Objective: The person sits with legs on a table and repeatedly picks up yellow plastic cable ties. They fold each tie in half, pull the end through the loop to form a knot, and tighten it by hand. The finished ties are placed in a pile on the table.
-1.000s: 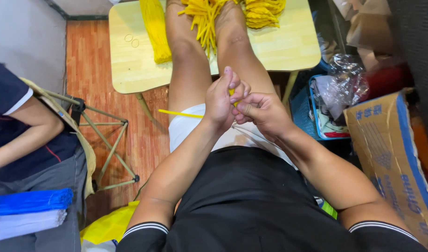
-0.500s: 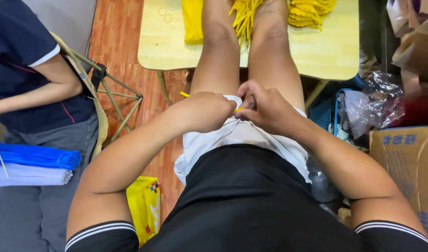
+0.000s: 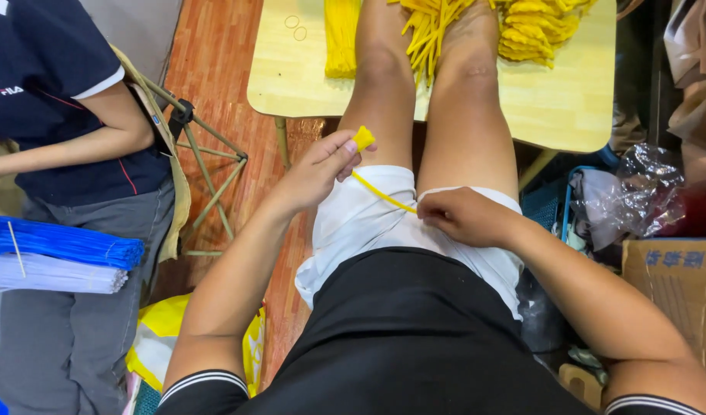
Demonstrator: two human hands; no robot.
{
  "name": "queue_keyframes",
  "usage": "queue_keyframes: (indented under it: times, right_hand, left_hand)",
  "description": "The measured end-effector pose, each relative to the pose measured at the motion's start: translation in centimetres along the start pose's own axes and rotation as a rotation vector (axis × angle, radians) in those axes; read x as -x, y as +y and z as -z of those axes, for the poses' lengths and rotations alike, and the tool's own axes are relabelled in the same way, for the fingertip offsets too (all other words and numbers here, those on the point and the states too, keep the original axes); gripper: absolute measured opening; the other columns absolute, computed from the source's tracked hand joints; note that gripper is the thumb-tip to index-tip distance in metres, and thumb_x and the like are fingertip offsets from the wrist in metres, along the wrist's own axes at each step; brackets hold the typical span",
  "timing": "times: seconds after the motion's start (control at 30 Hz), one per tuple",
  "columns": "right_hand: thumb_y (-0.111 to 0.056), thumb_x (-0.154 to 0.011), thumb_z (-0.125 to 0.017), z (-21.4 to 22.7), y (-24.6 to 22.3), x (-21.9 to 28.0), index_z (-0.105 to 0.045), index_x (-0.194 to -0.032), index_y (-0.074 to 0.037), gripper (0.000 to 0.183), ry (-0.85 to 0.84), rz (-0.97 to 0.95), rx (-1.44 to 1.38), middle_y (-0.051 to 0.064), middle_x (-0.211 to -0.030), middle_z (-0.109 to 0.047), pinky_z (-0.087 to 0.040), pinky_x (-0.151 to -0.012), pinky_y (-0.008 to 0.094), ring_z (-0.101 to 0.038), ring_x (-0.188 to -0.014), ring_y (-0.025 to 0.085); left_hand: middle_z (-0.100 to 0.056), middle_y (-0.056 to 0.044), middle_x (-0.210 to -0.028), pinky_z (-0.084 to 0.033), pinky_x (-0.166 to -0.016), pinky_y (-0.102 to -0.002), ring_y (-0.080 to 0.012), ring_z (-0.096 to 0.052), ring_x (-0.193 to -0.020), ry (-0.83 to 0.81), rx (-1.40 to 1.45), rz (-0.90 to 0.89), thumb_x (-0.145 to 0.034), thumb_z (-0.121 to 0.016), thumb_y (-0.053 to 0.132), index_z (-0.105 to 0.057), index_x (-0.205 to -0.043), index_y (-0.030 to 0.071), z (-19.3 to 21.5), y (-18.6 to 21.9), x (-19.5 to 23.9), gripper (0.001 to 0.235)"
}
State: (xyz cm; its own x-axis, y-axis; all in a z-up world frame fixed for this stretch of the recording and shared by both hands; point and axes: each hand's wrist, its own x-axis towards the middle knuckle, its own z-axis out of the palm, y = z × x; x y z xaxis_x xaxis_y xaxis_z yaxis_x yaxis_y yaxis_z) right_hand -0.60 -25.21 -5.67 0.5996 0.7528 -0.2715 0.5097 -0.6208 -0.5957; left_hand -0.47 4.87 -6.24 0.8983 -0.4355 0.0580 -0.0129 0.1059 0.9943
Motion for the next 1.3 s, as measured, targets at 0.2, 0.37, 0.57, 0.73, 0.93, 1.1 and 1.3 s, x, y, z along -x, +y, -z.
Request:
queue_keyframes:
  times: [0.2,0.37,0.57,0.73,0.93,1.1,1.3]
  right_hand:
    - [-0.017,-0.098,-0.054,0.7,1.7,4.8,-0.057,-0.132,0.017,0.048,-0.121,0.341,-1.461,0.034,-0.109,-0.072,-0.053,-0.08,0.044,-0.072,-0.085,0.037]
    - [0.004,-0.071,-0.088,-1.5,-1.6,5.7,-0.063,-0.116,0.024,0.055,0.327,0.486,-1.201,0.035,-0.093,-0.072,-0.062,-0.081,0.053,-0.076,-0.086,0.04]
    - [-0.031,-0.07,-0.096,-4.7,-7.3,-0.4,-0.058,-0.137,0.003,0.084,0.555,0.331,-0.533,0.021,-0.125,-0.06,-0.056,-0.096,0.05,-0.065,-0.113,0.039]
    - [-0.018,-0.086,-0.083,-6.5,-8.0,-2.0,-0.066,-0.11,-0.002,0.034,0.715,0.402,-0.507,0.01,-0.099,-0.062,-0.061,-0.081,0.039,-0.072,-0.087,0.03]
    - [-0.046,-0.089,-0.075,-4.6,-12.8,-1.7,-0.069,-0.111,-0.008,0.045,0.734,0.75,0.007,0.011,-0.105,-0.066,-0.056,-0.067,0.041,-0.068,-0.086,0.03]
    - [-0.027,-0.101,-0.06,-5.8,-13.6,-2.9,-0.069,-0.118,-0.001,0.032,0.444,0.987,0.095,0.017,-0.109,-0.068,-0.056,-0.083,0.044,-0.065,-0.103,0.036]
    - [-0.014,-0.103,-0.056,-5.5,-14.2,-2.7,-0.067,-0.112,-0.002,0.019,0.008,0.929,-0.157,0.018,-0.097,-0.069,-0.056,-0.077,0.048,-0.066,-0.09,0.04]
  left_hand:
    - [-0.035,0.003,-0.076,-0.034,-0.06,-0.019,-0.0065,-0.03,-0.065,0.114,0.089,-0.157,-0.113,-0.037,0.022,-0.056,-0.131,0.006,-0.7,-0.4,-0.7,0.03]
    - [-0.036,0.004,-0.073,-0.033,-0.058,-0.018,-0.0045,-0.031,-0.063,0.147,0.068,-0.234,-0.113,-0.04,0.023,-0.061,-0.125,0.006,-2.5,0.2,-1.4,0.029]
    - [-0.047,-0.003,-0.075,-0.039,-0.061,-0.021,-0.0086,-0.042,-0.063,0.279,0.184,-0.289,-0.113,-0.039,0.024,-0.061,-0.109,0.004,-5.8,-4.1,-2.7,0.03]
    - [-0.046,-0.003,-0.081,-0.041,-0.067,-0.022,-0.0091,-0.044,-0.069,0.389,0.199,-0.327,-0.113,-0.039,0.019,-0.059,-0.11,0.002,-7.5,-2.3,-2.4,0.027]
    - [-0.042,0.003,-0.081,-0.042,-0.076,-0.02,-0.0051,-0.04,-0.075,0.521,0.19,-0.328,-0.112,-0.042,0.016,-0.062,-0.123,-0.002,-9.3,-1.6,-3.1,0.029]
    - [-0.038,0.002,-0.083,-0.04,-0.077,-0.019,-0.0055,-0.038,-0.075,0.591,0.228,-0.312,-0.114,-0.037,0.015,-0.061,-0.125,-0.002,-9.5,-2.6,-4.0,0.032]
    - [-0.04,0.001,-0.083,-0.042,-0.081,-0.021,-0.0058,-0.041,-0.078,0.52,0.275,-0.314,-0.114,-0.04,0.019,-0.064,-0.126,-0.002,-9.9,-3.8,-3.9,0.034]
